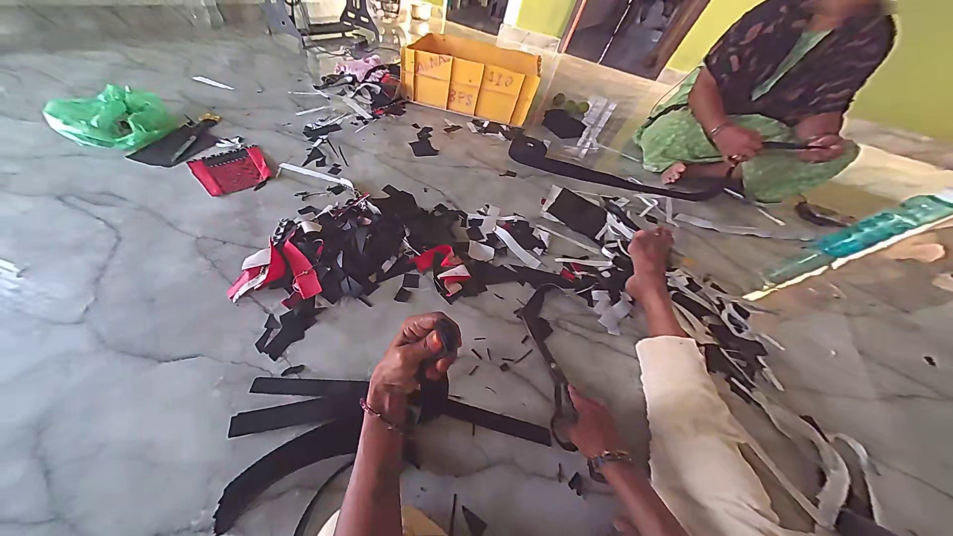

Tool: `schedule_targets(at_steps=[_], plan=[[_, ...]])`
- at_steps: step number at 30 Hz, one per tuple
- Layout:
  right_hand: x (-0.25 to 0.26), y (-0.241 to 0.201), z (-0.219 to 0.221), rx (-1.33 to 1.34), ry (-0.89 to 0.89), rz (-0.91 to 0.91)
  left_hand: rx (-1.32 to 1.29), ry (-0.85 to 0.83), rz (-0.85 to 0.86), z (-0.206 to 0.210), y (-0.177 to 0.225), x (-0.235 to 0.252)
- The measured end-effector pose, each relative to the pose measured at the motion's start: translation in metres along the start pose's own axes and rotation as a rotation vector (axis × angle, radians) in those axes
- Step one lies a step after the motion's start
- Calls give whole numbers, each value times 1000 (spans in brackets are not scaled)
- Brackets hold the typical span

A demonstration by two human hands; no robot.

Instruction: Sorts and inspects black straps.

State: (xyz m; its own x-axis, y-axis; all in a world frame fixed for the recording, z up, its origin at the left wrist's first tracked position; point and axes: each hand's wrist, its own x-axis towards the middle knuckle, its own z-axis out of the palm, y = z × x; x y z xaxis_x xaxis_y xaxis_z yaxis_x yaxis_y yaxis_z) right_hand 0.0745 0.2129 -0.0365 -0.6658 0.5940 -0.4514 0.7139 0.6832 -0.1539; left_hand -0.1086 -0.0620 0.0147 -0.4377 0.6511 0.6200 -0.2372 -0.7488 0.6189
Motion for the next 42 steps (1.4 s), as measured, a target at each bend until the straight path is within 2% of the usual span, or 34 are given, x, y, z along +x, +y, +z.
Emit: schedule_targets(at_steps=[2,4,5,7,9,11,12,16,18,20,23,24,27,31,33,36,39,42], plan=[[-8,-8,-14,-33,-65,14,24,31,10,2,4,1],[-21,-17,-30,44,-9,-93,117,160,17,10,12,4],[-31,-21,-35,145,64,-217,202,256,20,18,18,8],[-49,-31,-37,357,296,-619,419,382,43,43,30,18],[-63,-52,-45,515,404,-994,600,380,80,80,35,29],[-84,-74,-62,702,280,-1269,612,288,130,122,31,37],[-95,-81,-71,759,186,-1344,559,231,157,140,27,39],[-119,-80,-87,830,-237,-1521,247,134,242,180,17,31],[-122,-77,-84,848,-545,-1462,140,151,270,182,18,17],[-127,-77,-70,873,-759,-1337,31,205,283,181,18,1],[-150,-73,-36,995,-893,-1018,-100,299,340,178,10,-26],[-151,-68,-25,1013,-946,-963,-135,321,371,175,6,-36],[-133,-50,-2,1047,-1138,-971,-152,411,425,161,-1,-73],[-125,-58,-13,1045,-1136,-713,43,692,325,137,10,-128],[-118,-74,-16,1046,-1133,-662,182,785,238,125,22,-150],[-117,-115,-17,873,-920,-621,250,868,162,105,39,-174],[-109,-166,-13,555,-775,-797,246,982,91,80,62,-194],[-88,-216,-3,161,-541,-1030,311,1094,-35,47,96,-213]])
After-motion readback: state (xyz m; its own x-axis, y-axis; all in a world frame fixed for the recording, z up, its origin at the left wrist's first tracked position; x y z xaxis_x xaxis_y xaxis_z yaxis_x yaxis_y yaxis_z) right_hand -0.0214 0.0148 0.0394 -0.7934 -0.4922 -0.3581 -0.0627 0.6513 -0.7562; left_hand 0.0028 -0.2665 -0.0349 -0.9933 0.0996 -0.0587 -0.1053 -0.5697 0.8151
